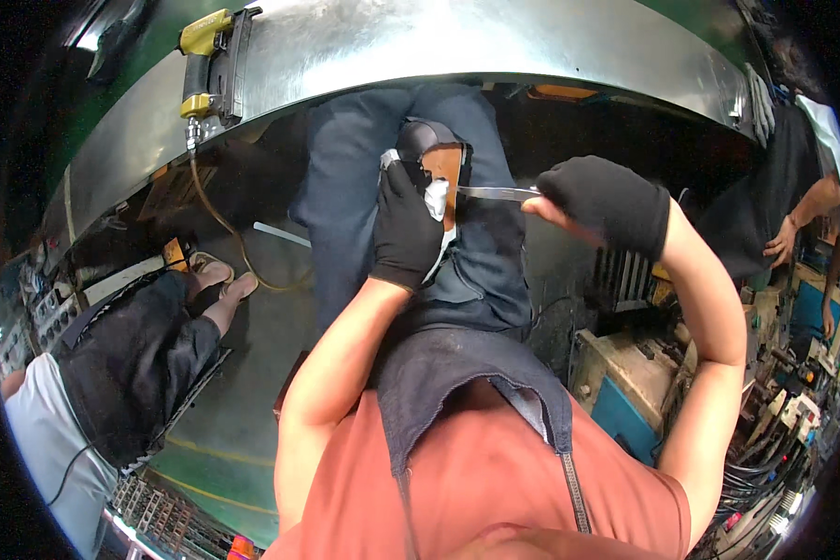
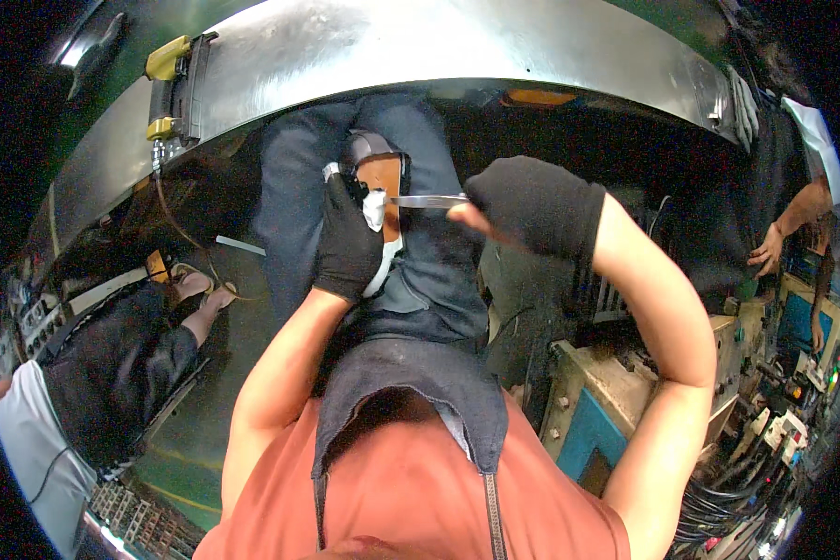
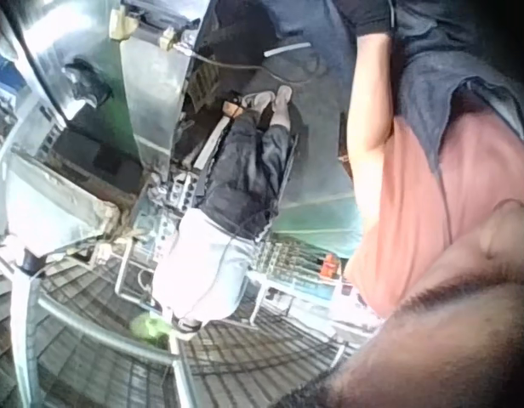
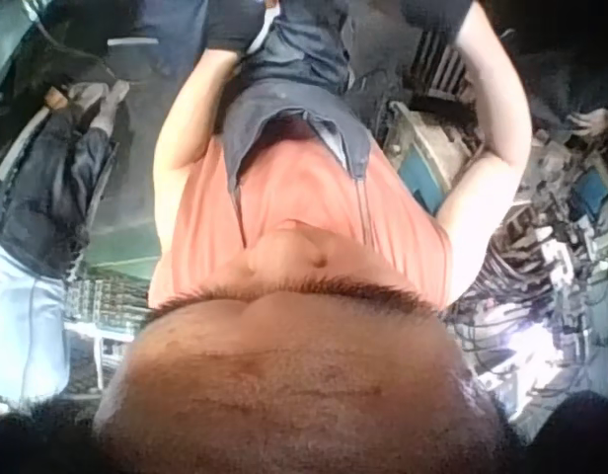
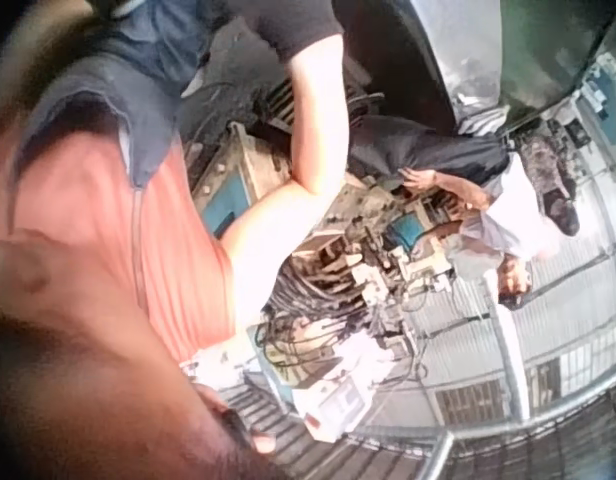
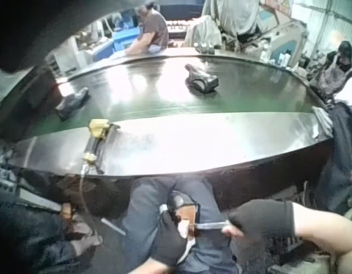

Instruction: The person uses a metal scraper to remove material from the sole of a black shoe held on their lap. They repeatedly scrape the sole and then place the shoe on a metal table. The person then picks up another shoe and repeats the scraping process.

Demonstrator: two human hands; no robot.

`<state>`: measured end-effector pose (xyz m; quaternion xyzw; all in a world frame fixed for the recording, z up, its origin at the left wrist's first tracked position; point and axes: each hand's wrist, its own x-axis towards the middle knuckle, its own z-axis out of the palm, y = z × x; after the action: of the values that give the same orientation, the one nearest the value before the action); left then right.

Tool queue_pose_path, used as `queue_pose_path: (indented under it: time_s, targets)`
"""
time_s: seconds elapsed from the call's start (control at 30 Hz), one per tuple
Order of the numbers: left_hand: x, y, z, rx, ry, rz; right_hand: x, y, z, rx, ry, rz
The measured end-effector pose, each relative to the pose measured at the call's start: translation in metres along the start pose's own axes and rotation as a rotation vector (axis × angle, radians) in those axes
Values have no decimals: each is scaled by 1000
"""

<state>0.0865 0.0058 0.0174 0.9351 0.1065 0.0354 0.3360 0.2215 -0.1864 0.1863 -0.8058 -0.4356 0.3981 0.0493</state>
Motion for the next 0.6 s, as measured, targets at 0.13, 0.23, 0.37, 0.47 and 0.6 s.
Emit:
queue_pose_path:
  time_s: [0.13, 0.23, 0.37, 0.47, 0.6]
  targets:
    - [-15, -24, -5, -234, -329, 3, 1, -56, 27, 275, 406, -290]
    - [-35, -9, -19, -392, -71, 59, 19, -23, 121, 465, 396, -265]
    - [-95, -7, -25, -291, -136, -47, -2, -21, 159, 645, 100, 4]
    - [-113, -7, -12, -320, -146, -147, 1, -20, 145, 710, 60, -60]
    - [-103, 1, -20, -312, -148, -130, 5, -36, 117, 347, 27, 44]
